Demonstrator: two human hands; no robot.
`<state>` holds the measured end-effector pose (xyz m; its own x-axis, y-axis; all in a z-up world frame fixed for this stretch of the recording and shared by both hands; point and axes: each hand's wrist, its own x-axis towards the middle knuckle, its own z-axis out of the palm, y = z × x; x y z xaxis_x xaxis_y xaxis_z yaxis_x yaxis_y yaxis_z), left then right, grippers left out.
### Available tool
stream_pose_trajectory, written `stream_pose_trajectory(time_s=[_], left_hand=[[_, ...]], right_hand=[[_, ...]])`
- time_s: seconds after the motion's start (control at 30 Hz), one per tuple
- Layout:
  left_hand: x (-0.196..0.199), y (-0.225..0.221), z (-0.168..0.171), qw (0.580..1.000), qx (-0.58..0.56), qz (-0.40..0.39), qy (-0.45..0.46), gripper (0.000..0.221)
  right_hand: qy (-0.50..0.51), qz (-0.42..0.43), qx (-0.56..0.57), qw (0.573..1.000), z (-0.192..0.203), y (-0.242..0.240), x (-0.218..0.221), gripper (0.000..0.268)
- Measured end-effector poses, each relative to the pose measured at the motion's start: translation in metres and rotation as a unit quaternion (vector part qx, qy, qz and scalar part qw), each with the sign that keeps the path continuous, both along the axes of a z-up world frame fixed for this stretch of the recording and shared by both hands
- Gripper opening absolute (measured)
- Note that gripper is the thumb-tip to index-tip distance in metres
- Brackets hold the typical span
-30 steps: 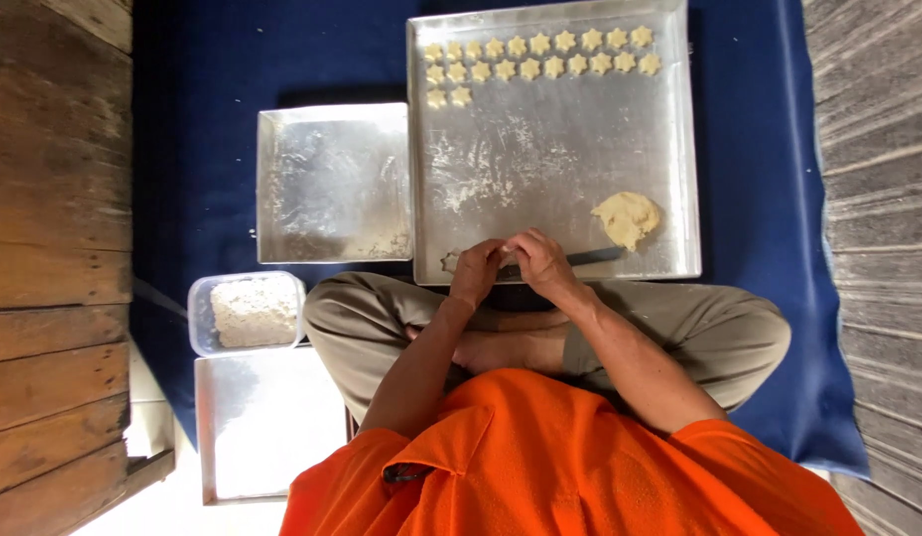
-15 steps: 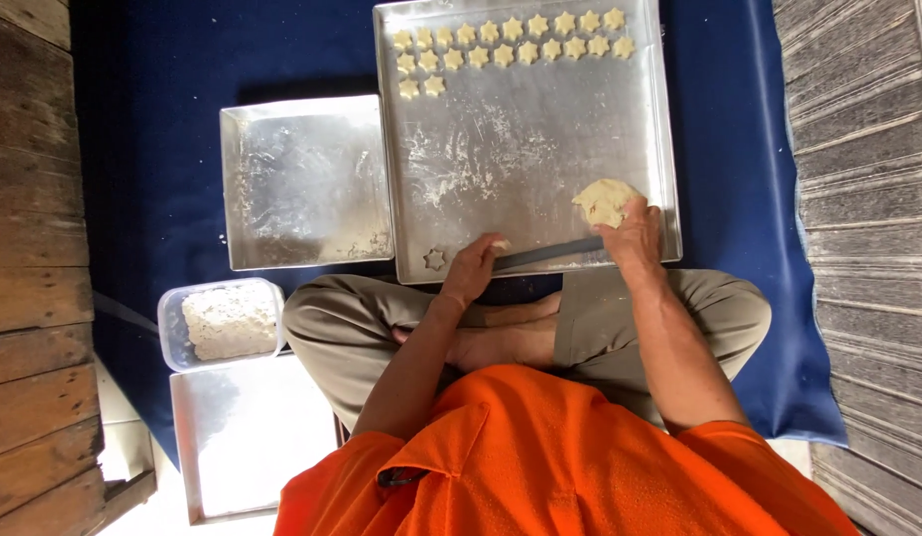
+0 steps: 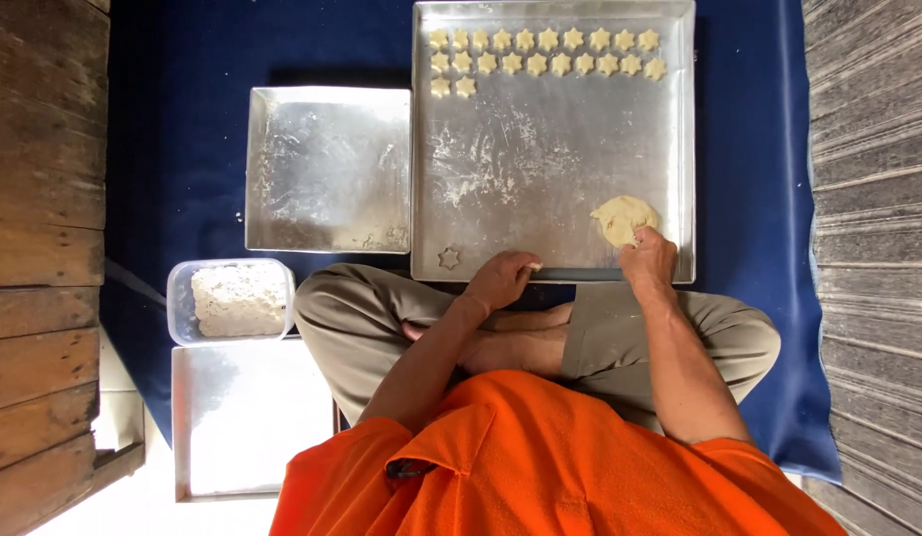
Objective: Molding dough into star-shaped cookies using a hand mold and placing them on a baking tray
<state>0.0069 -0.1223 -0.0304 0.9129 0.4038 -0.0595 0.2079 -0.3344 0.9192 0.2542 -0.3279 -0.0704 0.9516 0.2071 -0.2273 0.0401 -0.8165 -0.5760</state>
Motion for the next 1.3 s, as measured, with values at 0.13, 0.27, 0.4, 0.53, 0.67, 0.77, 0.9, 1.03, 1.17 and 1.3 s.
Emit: stream_pose_trajectory(time_s=[0.13,0.27,0.4,0.53,0.67,0.77,0.9,1.03,1.17,1.3], left_hand=[[0.005,-0.005,0.009,0.997,0.059,-0.041,0.006,0.024],[0.007,-0.009,0.017,0.99,0.12,-0.072,0.019,0.027],[0.019,-0.012,0.01,0.986,0.127,-0.069,0.086,0.026],[0.025,-0.01,-0.018,0.987,0.09,-0.116,0.07,0.053],[0.028,-0.014,-0.04,0.98,0.114,-0.107,0.124,0.048],[0.026,-0.013,-0.042,0.982,0.103,-0.111,0.11,0.045],[0.03,-0.003,-0.051,0.986,0.057,-0.088,0.131,0.032],[0.035,-0.01,-0.02,0.996,-0.01,-0.037,0.086,0.032],[0.092,-0.043,-0.021,0.949,0.24,-0.179,0.097,0.069],[0.163,-0.078,-0.036,0.918,0.275,-0.244,0.149,0.08]], right_hand=[[0.026,-0.047,0.016,0.998,-0.019,-0.012,0.015,0.022],[0.057,-0.085,0.034,0.994,-0.043,-0.022,0.022,0.018],[0.068,-0.113,0.02,0.991,-0.045,-0.017,0.032,0.012],[0.074,-0.089,-0.028,0.993,-0.042,-0.014,0.034,0.027],[0.115,-0.038,-0.038,0.992,-0.033,-0.018,0.03,0.039],[0.148,-0.001,-0.051,0.988,0.014,-0.015,0.006,0.041],[0.097,-0.02,0.018,0.995,0.038,-0.008,-0.013,0.035],[0.051,-0.048,0.001,0.998,0.028,-0.012,-0.01,0.031],[0.032,-0.071,-0.02,0.997,0.025,-0.006,-0.007,0.022],[0.052,-0.064,-0.019,0.996,0.027,-0.012,-0.011,0.017]])
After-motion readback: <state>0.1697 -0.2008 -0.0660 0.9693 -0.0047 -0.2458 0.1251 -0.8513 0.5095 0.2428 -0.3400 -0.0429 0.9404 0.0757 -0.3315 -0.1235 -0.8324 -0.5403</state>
